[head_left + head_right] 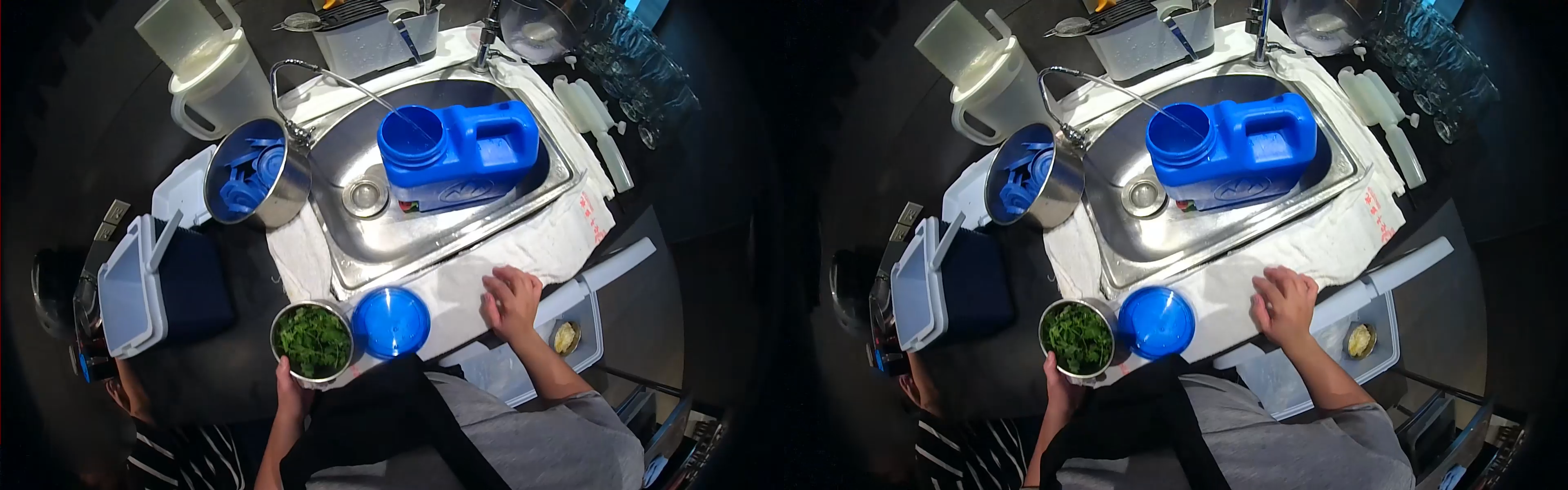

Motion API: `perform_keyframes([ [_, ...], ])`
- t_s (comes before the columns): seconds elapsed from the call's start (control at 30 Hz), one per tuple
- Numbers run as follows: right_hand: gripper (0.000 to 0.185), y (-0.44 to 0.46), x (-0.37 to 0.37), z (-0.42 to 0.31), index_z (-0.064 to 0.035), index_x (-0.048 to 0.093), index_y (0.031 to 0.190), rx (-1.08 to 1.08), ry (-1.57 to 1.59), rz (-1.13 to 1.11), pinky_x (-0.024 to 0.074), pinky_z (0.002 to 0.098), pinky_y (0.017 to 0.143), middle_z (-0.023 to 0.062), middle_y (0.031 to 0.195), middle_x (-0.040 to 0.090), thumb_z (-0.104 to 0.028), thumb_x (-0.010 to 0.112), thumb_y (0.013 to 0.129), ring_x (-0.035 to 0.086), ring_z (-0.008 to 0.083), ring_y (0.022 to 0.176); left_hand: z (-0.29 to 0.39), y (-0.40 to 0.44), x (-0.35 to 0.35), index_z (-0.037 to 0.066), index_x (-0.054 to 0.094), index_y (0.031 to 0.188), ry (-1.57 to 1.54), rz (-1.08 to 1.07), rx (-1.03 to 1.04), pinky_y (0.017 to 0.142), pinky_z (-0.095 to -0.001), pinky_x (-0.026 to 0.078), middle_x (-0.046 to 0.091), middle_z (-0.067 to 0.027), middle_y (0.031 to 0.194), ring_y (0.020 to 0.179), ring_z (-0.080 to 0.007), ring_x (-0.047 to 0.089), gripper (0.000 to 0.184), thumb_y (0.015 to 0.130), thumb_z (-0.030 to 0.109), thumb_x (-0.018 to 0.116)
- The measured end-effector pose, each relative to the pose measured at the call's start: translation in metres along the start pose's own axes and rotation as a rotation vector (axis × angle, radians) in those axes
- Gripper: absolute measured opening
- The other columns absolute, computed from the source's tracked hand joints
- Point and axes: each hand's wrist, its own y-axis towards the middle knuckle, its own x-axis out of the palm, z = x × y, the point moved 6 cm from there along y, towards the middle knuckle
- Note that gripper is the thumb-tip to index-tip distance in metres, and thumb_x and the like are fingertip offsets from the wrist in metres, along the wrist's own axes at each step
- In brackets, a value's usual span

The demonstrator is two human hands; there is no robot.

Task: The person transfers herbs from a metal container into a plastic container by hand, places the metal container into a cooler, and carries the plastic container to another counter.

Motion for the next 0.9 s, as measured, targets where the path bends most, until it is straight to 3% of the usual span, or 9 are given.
perform_keyframes([
  [0.07,0.028,0.002,0.001,0.0,-0.0158,0.066,0.098,0.001,-0.006,-0.01,0.0321,0.0419,0.091,0.0043,0.107,0.059,-0.021,0.066,0.071,0.053,0.0233,0.107,0.005,-0.003,0.002,-0.001,0.038,0.134,-0.07,-0.046,-0.037,0.101,-0.0429,0.039,0.048,-0.016,0.132,0.118,-0.0294,0.051,0.06,0.095,0.045,0.037],
  [0.13,0.027,0.003,0.002,0.0,-0.0159,0.066,0.097,0.004,-0.015,-0.024,0.0321,0.0416,0.091,0.0042,0.106,0.06,-0.021,0.065,0.071,0.053,0.0234,0.107,0.015,-0.007,0.007,-0.002,0.037,0.133,-0.002,-0.007,0.006,0.098,-0.0419,0.042,0.049,-0.0167,0.13,0.116,-0.0291,0.052,0.064,0.093,0.048,0.043],
  [0.27,0.025,0.007,0.002,0.0,-0.0159,0.067,0.094,0.002,-0.015,-0.039,0.0327,0.0408,0.09,0.0039,0.105,0.06,-0.021,0.064,0.07,0.054,0.0241,0.106,0.019,-0.011,0.008,-0.002,0.037,0.132,0.006,0.039,-0.04,0.095,-0.0418,0.045,0.051,-0.0171,0.126,0.113,-0.0289,0.055,0.066,0.092,0.05,0.044],
  [0.33,0.026,0.007,0.002,-0.001,-0.0158,0.067,0.094,-0.006,-0.026,-0.053,0.0332,0.0403,0.089,0.0039,0.105,0.061,-0.02,0.064,0.069,0.054,0.0244,0.105,0.024,-0.014,0.017,0.005,0.038,0.134,0.06,-0.018,-0.131,0.097,-0.0462,0.042,0.049,-0.0145,0.13,0.117,-0.031,0.051,0.066,0.09,0.054,0.044],
  [0.53,0.027,0.008,0.004,-0.001,-0.0157,0.067,0.094,-0.009,-0.026,-0.066,0.0336,0.0398,0.088,0.0039,0.104,0.061,-0.018,0.064,0.068,0.054,0.0247,0.104,0.029,-0.013,0.016,0.004,0.04,0.131,0.05,0.016,-0.166,0.092,-0.0453,0.047,0.052,-0.0139,0.125,0.111,-0.0307,0.055,0.065,0.089,0.053,0.046],
  [0.6,0.026,0.009,0.003,-0.002,-0.0157,0.067,0.094,-0.009,-0.029,-0.066,0.0336,0.0396,0.088,0.0038,0.104,0.061,-0.018,0.064,0.068,0.054,0.0247,0.104,0.029,-0.013,0.013,0.001,0.039,0.13,0.089,0.025,-0.171,0.068,-0.0395,0.055,0.057,-0.0151,0.116,0.094,-0.0283,0.063,0.071,0.089,0.058,0.042],
  [0.83,0.024,0.008,0.002,-0.003,-0.0158,0.067,0.094,-0.028,-0.045,-0.055,0.0336,0.0388,0.089,0.0031,0.105,0.061,-0.02,0.062,0.072,0.055,0.0246,0.104,0.023,-0.011,0.009,0.001,0.039,0.131,0.057,0.066,-0.134,0.069,-0.038,0.055,0.057,-0.0152,0.119,0.094,-0.0271,0.063,0.071,0.089,0.058,0.043],
  [0.9,0.023,0.005,0.002,-0.003,-0.0157,0.067,0.094,-0.038,-0.041,-0.039,0.0335,0.039,0.089,0.003,0.105,0.061,-0.02,0.061,0.073,0.055,0.0248,0.104,0.018,-0.012,0.006,0.001,0.04,0.131,0.031,0.03,-0.132,0.075,-0.0378,0.053,0.055,-0.0145,0.121,0.101,-0.0264,0.061,0.064,0.093,0.052,0.04],
])
